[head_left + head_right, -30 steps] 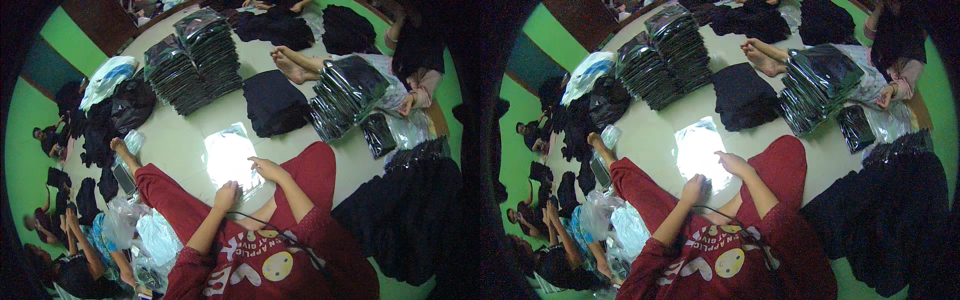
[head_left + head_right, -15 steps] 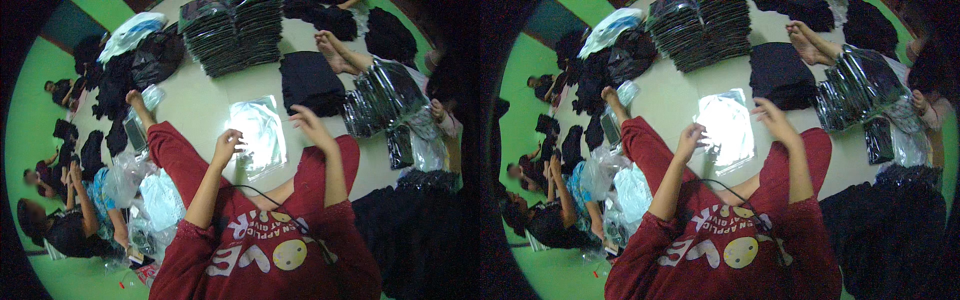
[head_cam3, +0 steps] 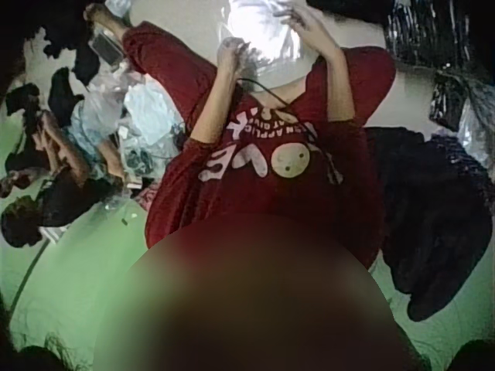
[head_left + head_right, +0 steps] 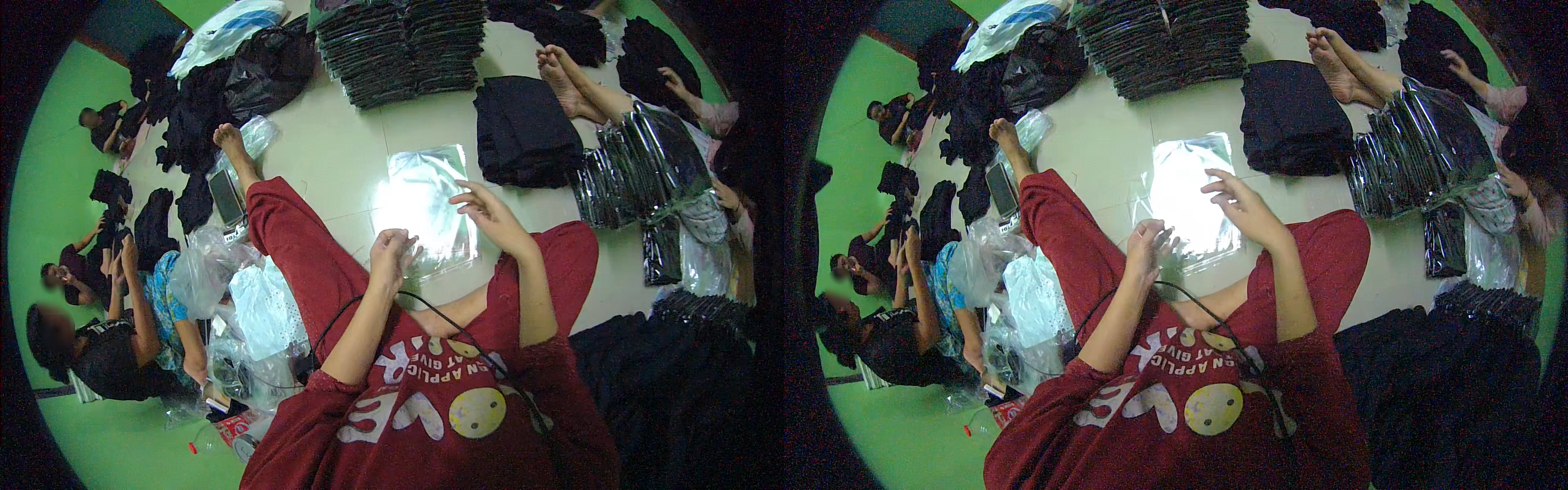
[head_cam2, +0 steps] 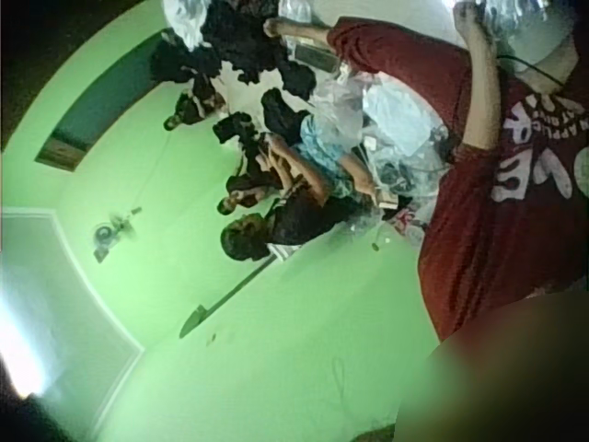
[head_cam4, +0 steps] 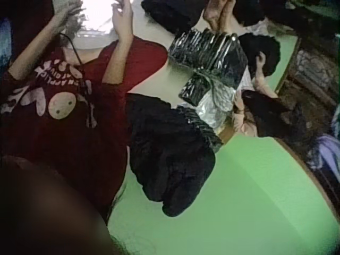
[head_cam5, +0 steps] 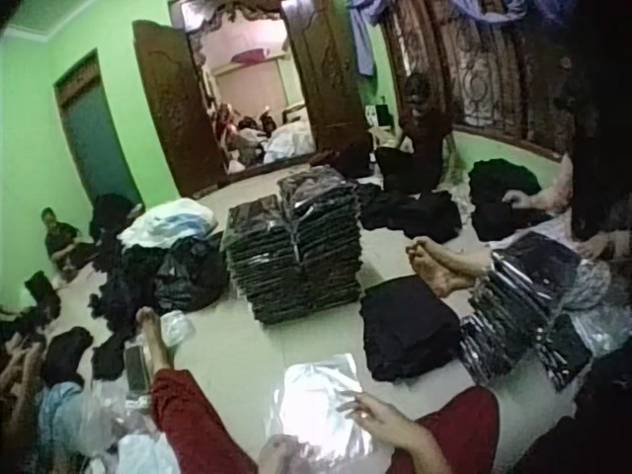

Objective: The person sits on the floor and repeatedly folds dark garments, places them into clear plastic bags, and stacks the packaged items. The person also handles small white paper inserts, placing them into the bags alongside the garments.

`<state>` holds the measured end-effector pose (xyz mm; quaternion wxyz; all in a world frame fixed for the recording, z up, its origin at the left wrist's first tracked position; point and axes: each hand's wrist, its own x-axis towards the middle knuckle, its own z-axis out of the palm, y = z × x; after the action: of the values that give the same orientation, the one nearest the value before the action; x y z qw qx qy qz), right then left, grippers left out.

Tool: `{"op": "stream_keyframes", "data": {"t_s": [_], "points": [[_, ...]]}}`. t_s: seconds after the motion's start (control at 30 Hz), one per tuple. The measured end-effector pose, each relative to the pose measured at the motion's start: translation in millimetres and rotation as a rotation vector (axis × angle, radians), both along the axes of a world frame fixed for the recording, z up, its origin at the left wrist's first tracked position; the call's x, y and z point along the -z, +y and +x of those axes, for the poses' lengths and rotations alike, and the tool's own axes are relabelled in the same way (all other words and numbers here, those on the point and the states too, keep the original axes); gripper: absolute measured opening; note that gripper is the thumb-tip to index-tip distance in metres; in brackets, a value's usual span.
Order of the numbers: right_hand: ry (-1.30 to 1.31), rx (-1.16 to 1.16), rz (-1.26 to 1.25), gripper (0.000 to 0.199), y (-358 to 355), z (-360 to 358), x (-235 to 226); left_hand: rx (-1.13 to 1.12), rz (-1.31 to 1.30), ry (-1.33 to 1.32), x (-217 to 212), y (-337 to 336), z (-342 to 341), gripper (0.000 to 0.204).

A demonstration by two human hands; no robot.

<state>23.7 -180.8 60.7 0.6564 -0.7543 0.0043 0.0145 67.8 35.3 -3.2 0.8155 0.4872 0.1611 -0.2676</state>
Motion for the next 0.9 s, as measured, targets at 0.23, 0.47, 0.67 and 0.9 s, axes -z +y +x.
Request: {"op": "stream_keyframes", "data": {"t_s": [0.23,0.47,0.67,0.9], "points": [[-0.028,-0.100,-0.175,0.051,40.4,-9.1,25.1,-0.005,0.114,-0.300,0.2,-31.7,-31.3,0.012],[-0.184,-0.072,-0.405,0.052,41.4,-6.1,6.3,0.216,-0.235,-0.170,-19.2,-50.0,-0.6,0.022],[-0.332,0.054,-0.481,0.052,23.4,-2.6,-20.6,0.247,-0.182,-0.309,-28.8,-61.0,4.1,0.012],[0.041,0.017,-0.568,0.056,36.8,-18.9,35.5,0.115,-0.153,0.269,16.6,-35.3,-57.2,0.023]]}}
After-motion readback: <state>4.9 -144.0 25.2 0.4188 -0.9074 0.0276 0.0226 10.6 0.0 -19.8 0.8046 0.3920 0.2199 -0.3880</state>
